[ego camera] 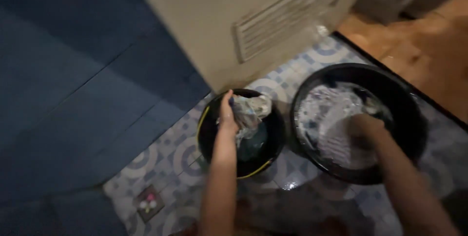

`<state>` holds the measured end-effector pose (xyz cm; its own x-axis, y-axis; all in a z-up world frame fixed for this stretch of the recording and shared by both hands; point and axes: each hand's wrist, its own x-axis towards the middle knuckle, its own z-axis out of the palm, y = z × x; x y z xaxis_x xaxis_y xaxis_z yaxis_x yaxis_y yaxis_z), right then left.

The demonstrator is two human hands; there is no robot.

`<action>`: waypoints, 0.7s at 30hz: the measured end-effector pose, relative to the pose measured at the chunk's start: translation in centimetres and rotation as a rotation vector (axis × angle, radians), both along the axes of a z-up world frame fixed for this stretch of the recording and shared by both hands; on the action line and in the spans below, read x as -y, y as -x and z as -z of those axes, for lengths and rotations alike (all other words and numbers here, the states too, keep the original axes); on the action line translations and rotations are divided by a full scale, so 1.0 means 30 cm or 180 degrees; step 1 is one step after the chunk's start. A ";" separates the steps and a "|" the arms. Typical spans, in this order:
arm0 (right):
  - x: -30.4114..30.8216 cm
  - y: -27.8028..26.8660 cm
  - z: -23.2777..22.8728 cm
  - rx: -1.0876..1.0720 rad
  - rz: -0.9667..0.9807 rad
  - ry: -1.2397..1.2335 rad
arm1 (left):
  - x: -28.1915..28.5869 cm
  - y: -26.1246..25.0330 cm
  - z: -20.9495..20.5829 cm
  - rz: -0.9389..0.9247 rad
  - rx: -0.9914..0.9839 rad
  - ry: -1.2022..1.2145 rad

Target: Washing clothes by hand using buckets of water and soap.

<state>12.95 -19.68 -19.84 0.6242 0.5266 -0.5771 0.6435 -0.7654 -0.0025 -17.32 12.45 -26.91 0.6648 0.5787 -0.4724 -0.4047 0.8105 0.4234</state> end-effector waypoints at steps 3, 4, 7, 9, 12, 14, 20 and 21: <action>-0.114 0.062 -0.070 0.0096 -0.0647 0.0132 | 0.044 0.096 -0.019 -0.0040 -0.0176 0.0264; -0.145 0.082 -0.079 0.0124 -0.0853 0.0172 | 0.063 0.125 -0.064 -0.0106 -0.0729 0.0483; -0.220 0.159 -0.117 0.0207 -0.1447 0.0299 | 0.087 0.161 0.136 -0.0349 -0.1558 0.0446; -0.260 0.208 -0.142 0.0268 -0.1811 0.0385 | 0.121 0.177 0.310 -0.0494 -0.1842 0.0185; -0.288 0.248 -0.138 0.0384 -0.2303 0.0509 | 0.205 0.208 0.332 -0.0134 -0.2950 -0.1603; -0.287 0.253 -0.111 0.0459 -0.2591 0.0606 | 0.271 0.239 0.176 0.0824 -0.4524 -0.3730; -0.205 0.231 -0.046 0.0626 -0.3257 0.0892 | 0.278 0.206 0.281 0.2803 -0.5407 -0.4518; -0.193 0.203 -0.035 0.0675 -0.3341 0.0932 | 0.267 0.189 0.287 0.2806 -0.5378 -0.4566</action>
